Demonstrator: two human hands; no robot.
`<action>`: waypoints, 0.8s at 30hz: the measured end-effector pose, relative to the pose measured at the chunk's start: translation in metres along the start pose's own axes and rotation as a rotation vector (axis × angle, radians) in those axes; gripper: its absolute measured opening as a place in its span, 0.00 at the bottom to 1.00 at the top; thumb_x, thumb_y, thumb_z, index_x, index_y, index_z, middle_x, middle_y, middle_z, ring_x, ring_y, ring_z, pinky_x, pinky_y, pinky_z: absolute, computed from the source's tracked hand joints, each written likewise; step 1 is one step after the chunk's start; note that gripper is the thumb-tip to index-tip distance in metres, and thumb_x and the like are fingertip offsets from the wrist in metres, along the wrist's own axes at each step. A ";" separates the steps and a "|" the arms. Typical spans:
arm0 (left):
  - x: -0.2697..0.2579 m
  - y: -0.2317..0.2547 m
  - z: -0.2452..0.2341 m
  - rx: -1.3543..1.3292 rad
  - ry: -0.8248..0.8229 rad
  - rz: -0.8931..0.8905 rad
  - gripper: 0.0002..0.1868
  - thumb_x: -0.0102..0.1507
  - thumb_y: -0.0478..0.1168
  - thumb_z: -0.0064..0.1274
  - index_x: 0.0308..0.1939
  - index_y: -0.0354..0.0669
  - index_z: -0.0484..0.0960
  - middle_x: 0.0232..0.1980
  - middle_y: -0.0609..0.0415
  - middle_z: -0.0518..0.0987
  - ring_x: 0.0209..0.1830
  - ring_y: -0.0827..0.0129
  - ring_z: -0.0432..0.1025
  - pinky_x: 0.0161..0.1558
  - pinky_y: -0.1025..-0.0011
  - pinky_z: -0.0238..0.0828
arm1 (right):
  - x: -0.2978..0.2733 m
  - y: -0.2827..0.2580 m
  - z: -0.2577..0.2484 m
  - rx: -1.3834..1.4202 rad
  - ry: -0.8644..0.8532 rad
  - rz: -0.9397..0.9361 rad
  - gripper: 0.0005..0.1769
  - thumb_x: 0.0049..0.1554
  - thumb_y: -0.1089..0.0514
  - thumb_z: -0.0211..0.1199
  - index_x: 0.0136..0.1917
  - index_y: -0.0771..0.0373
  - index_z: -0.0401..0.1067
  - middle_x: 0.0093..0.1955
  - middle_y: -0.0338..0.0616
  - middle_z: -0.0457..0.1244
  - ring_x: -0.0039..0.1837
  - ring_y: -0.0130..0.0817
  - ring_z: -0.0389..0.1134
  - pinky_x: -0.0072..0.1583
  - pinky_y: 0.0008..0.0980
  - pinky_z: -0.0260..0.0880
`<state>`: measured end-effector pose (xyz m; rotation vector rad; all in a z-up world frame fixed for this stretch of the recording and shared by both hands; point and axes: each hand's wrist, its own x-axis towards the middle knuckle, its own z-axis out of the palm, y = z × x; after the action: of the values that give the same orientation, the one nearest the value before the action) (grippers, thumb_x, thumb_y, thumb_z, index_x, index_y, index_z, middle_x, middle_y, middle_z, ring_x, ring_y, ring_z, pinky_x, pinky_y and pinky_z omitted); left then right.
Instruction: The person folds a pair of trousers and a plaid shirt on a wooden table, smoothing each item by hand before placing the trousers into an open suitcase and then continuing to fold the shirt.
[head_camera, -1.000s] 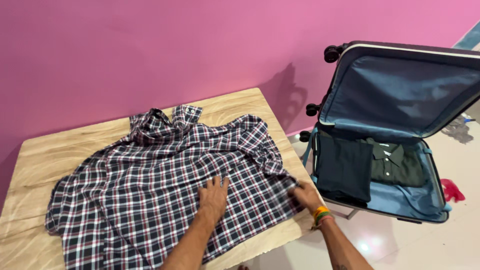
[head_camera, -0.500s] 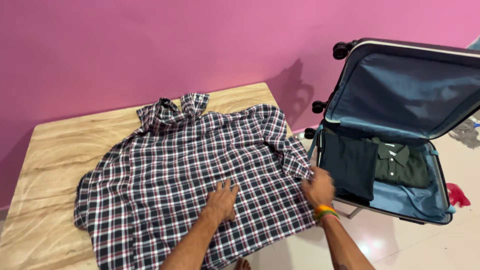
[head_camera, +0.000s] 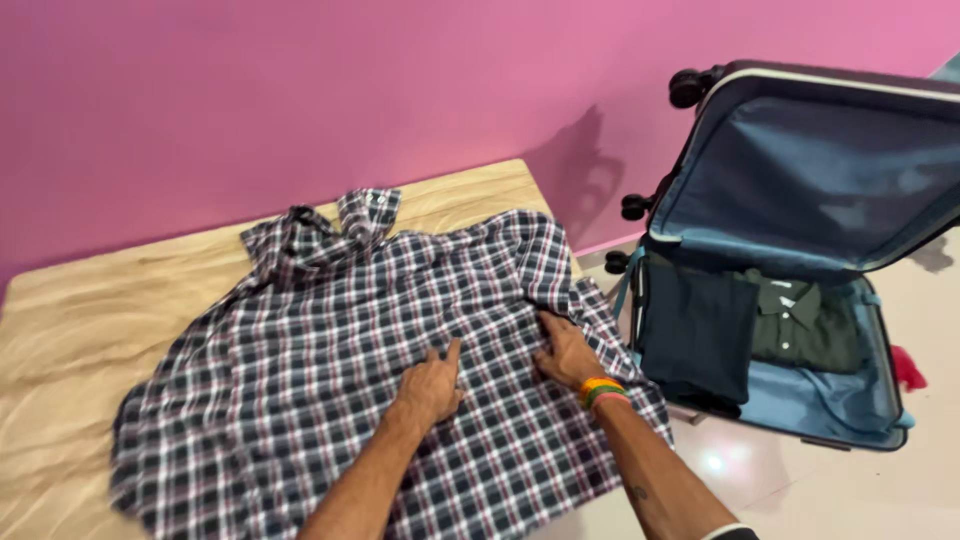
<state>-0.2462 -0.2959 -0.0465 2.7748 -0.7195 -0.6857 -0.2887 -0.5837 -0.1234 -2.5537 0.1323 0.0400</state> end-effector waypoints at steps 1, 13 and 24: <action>0.016 0.001 0.002 -0.003 0.000 0.012 0.50 0.60 0.47 0.64 0.79 0.44 0.51 0.69 0.29 0.67 0.58 0.41 0.75 0.58 0.52 0.74 | 0.007 0.014 -0.013 0.017 0.094 -0.019 0.44 0.50 0.53 0.68 0.76 0.63 0.56 0.76 0.60 0.55 0.76 0.57 0.55 0.75 0.47 0.55; 0.115 0.014 -0.034 0.019 0.259 0.110 0.34 0.51 0.40 0.66 0.59 0.39 0.71 0.65 0.38 0.69 0.63 0.43 0.68 0.56 0.46 0.70 | 0.070 0.008 -0.064 -0.207 0.185 0.080 0.32 0.52 0.48 0.65 0.69 0.55 0.68 0.76 0.57 0.54 0.76 0.60 0.53 0.72 0.53 0.55; 0.143 0.020 -0.047 -0.073 0.136 0.023 0.50 0.49 0.34 0.69 0.73 0.39 0.60 0.65 0.34 0.68 0.58 0.39 0.72 0.57 0.54 0.75 | 0.120 -0.002 -0.088 -0.307 0.191 0.285 0.19 0.57 0.40 0.61 0.50 0.53 0.83 0.70 0.47 0.62 0.74 0.51 0.62 0.70 0.56 0.59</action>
<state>-0.1212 -0.3812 -0.0545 2.7104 -0.6841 -0.5022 -0.1694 -0.6403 -0.0559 -2.8197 0.6055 -0.0802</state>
